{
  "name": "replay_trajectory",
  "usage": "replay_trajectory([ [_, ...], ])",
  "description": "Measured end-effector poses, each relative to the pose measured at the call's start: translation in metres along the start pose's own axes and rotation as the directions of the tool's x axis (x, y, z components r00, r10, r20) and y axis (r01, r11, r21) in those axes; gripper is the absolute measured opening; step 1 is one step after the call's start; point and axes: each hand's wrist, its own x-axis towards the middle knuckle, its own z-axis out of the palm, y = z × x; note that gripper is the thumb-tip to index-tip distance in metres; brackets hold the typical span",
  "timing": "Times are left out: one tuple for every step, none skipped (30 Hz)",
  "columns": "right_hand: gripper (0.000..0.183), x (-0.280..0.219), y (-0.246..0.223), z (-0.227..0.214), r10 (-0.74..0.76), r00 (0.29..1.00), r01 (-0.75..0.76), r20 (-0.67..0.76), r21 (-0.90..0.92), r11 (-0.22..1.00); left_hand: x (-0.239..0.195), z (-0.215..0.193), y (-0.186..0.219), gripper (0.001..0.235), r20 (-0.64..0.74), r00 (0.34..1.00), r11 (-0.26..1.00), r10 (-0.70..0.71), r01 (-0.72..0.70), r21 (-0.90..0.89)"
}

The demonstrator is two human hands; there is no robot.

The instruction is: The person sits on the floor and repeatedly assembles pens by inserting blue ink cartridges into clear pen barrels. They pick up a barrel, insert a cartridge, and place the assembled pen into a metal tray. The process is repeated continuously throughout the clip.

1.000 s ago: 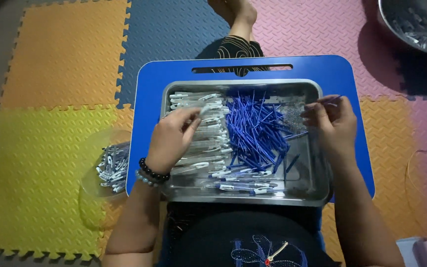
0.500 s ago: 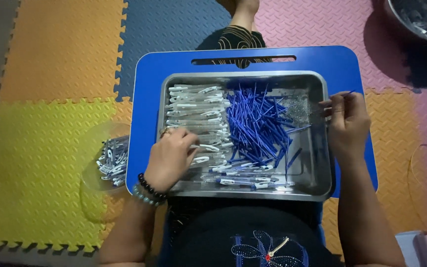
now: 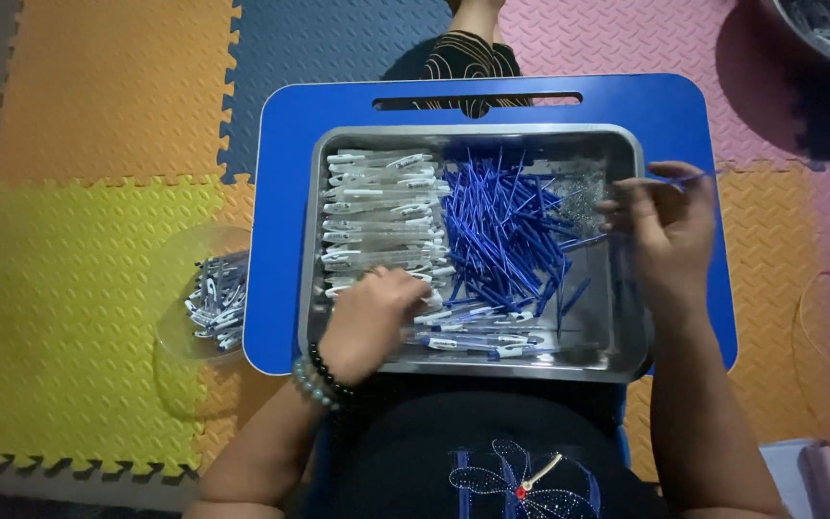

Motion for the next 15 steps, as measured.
replay_trajectory([
  [0.031,-0.001,-0.002,0.003,0.001,1.000,-0.001,0.000,-0.001,1.000,0.001,0.004,0.007,0.025,0.000,1.000,1.000,0.000,0.000,-0.001],
  [0.029,-0.003,-0.004,0.005,0.011,1.000,-0.011,0.006,-0.024,1.000,0.001,0.009,0.013,0.016,0.032,0.998,0.997,0.062,-0.060,-0.058],
  [0.027,-0.005,-0.006,0.008,0.022,1.000,-0.022,0.011,-0.047,0.999,0.002,0.013,0.020,0.008,0.061,0.990,0.986,0.125,-0.117,-0.117],
  [0.027,-0.007,-0.003,0.010,0.023,1.000,-0.023,0.007,-0.048,0.999,0.003,0.024,0.026,0.008,0.062,0.990,0.986,0.128,-0.120,-0.118],
  [0.019,-0.009,-0.001,0.012,-0.007,1.000,0.007,-0.002,-0.027,1.000,0.004,0.035,0.032,0.003,0.081,0.982,0.979,0.170,-0.159,-0.130],
  [0.012,-0.011,0.001,0.015,-0.037,0.999,0.037,-0.011,-0.008,0.999,0.005,0.046,0.038,0.010,0.100,0.972,0.970,0.212,-0.196,-0.143],
  [0.012,-0.013,0.003,0.016,-0.035,0.999,0.035,-0.014,-0.009,0.999,0.008,0.042,0.050,0.010,0.101,0.972,0.969,0.214,-0.199,-0.145],
  [0.011,-0.013,0.005,0.018,-0.035,0.999,0.035,-0.006,0.005,0.999,0.013,0.038,0.063,0.008,0.085,0.957,0.947,0.278,-0.258,-0.193],
  [0.011,-0.014,0.006,0.020,-0.036,0.999,0.036,0.002,0.018,0.999,0.017,0.034,0.075,0.005,0.066,0.938,0.918,0.340,-0.316,-0.239],
  [0.011,-0.014,0.007,0.021,-0.039,0.999,0.039,0.003,0.017,0.999,0.018,0.043,0.080,0.005,0.062,0.938,0.918,0.340,-0.317,-0.237],
  [0.011,-0.013,0.009,0.021,-0.056,0.998,0.056,0.012,0.018,0.998,0.018,0.052,0.085,0.005,0.094,0.934,0.925,0.344,-0.320,-0.204],
  [0.012,-0.013,0.010,0.021,-0.072,0.997,0.072,0.020,0.018,0.997,0.019,0.061,0.091,0.007,0.126,0.929,0.930,0.347,-0.324,-0.172],
  [0.012,-0.012,0.008,0.020,-0.074,0.997,0.074,0.020,0.016,0.997,0.022,0.062,0.091,0.007,0.123,0.929,0.930,0.348,-0.326,-0.172],
  [0.012,-0.013,0.007,0.020,-0.063,0.998,0.063,0.015,0.021,0.998,0.024,0.063,0.091,0.014,0.198,0.927,0.942,0.319,-0.286,-0.178],
  [0.012,-0.014,0.006,0.019,-0.052,0.999,0.051,0.010,0.026,0.998,0.025,0.064,0.091,0.021,0.272,0.918,0.952,0.289,-0.246,-0.180],
])
